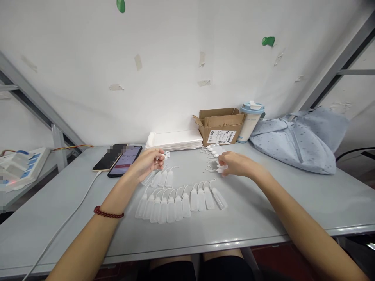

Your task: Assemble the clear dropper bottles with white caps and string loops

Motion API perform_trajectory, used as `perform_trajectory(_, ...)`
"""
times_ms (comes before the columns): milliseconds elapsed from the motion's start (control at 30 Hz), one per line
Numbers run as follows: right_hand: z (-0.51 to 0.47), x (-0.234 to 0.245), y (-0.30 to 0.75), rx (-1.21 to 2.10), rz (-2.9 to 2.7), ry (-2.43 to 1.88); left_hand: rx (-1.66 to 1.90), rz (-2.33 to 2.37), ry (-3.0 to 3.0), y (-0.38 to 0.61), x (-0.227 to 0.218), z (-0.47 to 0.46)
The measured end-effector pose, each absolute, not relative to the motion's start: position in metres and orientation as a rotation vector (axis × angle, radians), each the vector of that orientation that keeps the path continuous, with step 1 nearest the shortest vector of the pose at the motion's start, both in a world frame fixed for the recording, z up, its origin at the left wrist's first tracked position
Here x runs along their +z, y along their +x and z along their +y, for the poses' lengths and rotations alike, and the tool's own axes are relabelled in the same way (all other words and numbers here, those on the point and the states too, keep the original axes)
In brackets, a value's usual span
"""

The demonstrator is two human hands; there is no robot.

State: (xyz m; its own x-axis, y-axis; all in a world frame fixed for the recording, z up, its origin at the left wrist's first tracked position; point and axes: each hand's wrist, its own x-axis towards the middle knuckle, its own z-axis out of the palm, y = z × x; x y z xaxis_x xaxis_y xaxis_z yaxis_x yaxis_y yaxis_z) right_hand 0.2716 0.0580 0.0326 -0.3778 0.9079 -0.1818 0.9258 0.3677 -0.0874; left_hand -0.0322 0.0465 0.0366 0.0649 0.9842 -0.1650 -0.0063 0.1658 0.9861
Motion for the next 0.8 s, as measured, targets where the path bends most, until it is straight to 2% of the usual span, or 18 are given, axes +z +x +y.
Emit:
perform_trajectory(167, 0.057, 0.033, 0.271, -0.285, 2.488, 1.710, 0.697, 1.640, 1.696, -0.029, 0.039, 0.037)
perform_trajectory(333, 0.057, 0.034, 0.271, -0.332, 2.486, 1.740, 0.430, 1.688, 2.054, -0.022, 0.036, 0.027)
perform_trajectory(567, 0.057, 0.034, 0.271, -0.388, 2.470, 1.754, 0.075, 1.940, 2.142, -0.007, 0.043, 0.014)
perform_trajectory(800, 0.059, 0.031, 0.273, -0.408, 2.494, 1.724, -0.115, 1.961, 2.177, 0.001, 0.038, 0.013)
